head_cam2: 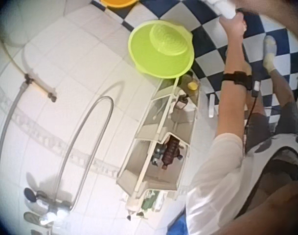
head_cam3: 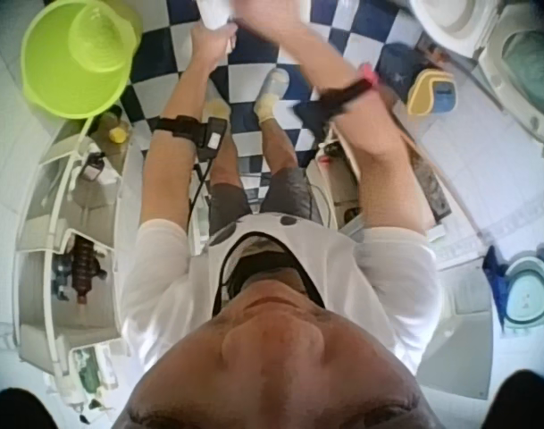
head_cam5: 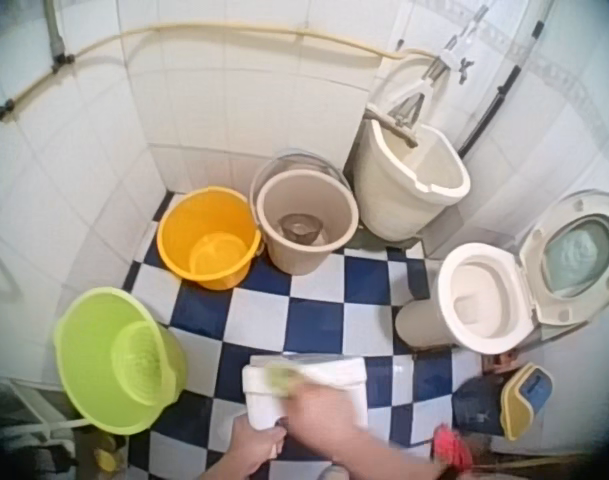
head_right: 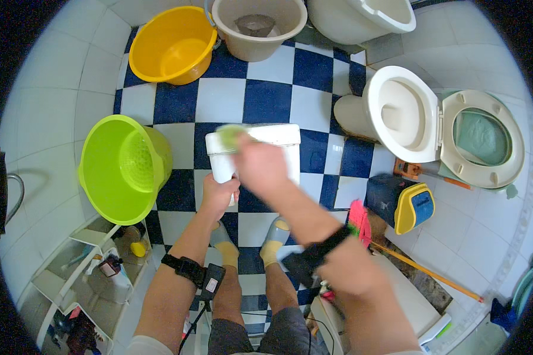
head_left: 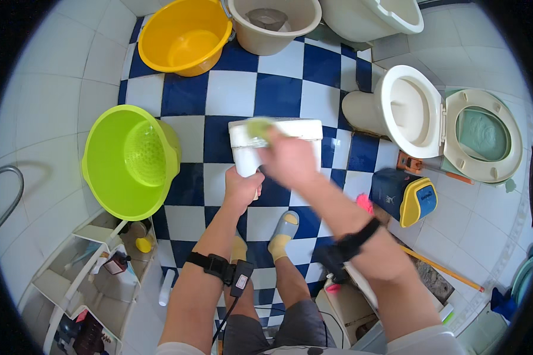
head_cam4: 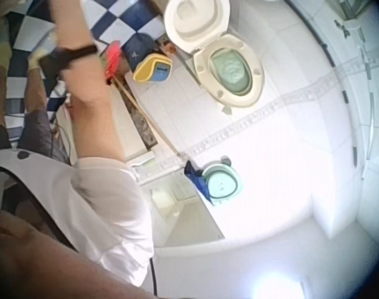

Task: The person scrubs a white plastic bathroom step stool with a green sponge, rinses it with a handheld shower head, and continues scrubbing all surfaces.

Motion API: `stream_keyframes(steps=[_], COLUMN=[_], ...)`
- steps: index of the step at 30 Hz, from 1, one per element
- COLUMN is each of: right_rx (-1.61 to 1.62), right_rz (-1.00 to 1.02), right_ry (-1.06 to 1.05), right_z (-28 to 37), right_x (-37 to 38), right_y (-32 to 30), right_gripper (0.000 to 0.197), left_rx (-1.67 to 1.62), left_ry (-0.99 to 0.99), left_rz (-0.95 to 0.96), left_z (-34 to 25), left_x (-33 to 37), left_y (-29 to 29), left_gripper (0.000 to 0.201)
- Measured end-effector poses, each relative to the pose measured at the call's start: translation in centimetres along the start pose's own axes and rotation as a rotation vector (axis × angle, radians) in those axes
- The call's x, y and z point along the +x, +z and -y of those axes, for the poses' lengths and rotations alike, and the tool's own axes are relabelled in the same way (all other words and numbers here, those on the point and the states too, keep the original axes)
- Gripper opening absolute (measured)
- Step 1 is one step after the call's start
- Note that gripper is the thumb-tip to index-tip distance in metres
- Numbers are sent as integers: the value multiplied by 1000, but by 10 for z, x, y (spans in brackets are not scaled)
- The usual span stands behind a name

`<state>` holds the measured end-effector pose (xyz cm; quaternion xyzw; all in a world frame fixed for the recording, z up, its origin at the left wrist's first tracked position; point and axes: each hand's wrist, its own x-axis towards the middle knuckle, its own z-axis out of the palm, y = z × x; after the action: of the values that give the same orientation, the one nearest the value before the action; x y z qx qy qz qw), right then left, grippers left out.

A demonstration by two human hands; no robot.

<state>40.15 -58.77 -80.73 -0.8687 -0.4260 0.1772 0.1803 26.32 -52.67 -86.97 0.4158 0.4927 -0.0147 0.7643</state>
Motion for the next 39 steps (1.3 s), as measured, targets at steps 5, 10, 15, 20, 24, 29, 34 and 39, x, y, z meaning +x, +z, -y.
stream_keyframes(steps=[5, 10, 15, 20, 24, 29, 34, 39], right_rx=[-48, -172, -113, -129, -296, -129, -118, -267], right_rz=[103, 80, 147, 136, 96, 113, -10, 19], right_ry=[-2, 373, 63, 113, 309, 21, -144, 136], right_z=[36, -49, 32, 19, -44, 33, 34, -67], right_x=[16, -13, 22, 20, -3, 28, 25, -24], right_y=[28, -57, 3, -11, -68, 14, 47, -45], right_gripper=[30, 44, 37, 34, 42, 37, 34, 41], left_rx=[26, 84, 45, 77, 107, 117, 187, 145], left_ry=[134, -28, -45, -58, -9, -21, 95, -53], left_rz=[6, 12, -74, -29, -30, -60, -53, -55], left_z=[-4, -7, -9, -8, -1, 0, -4, -9], left_x=[3, -1, -1, 8, 3, 4, 11, 8], left_y=[-8, -1, 4, -10, -3, -1, -9, -4], left_gripper=[10, 6, 13, 17, 8, 21, 24, 18])
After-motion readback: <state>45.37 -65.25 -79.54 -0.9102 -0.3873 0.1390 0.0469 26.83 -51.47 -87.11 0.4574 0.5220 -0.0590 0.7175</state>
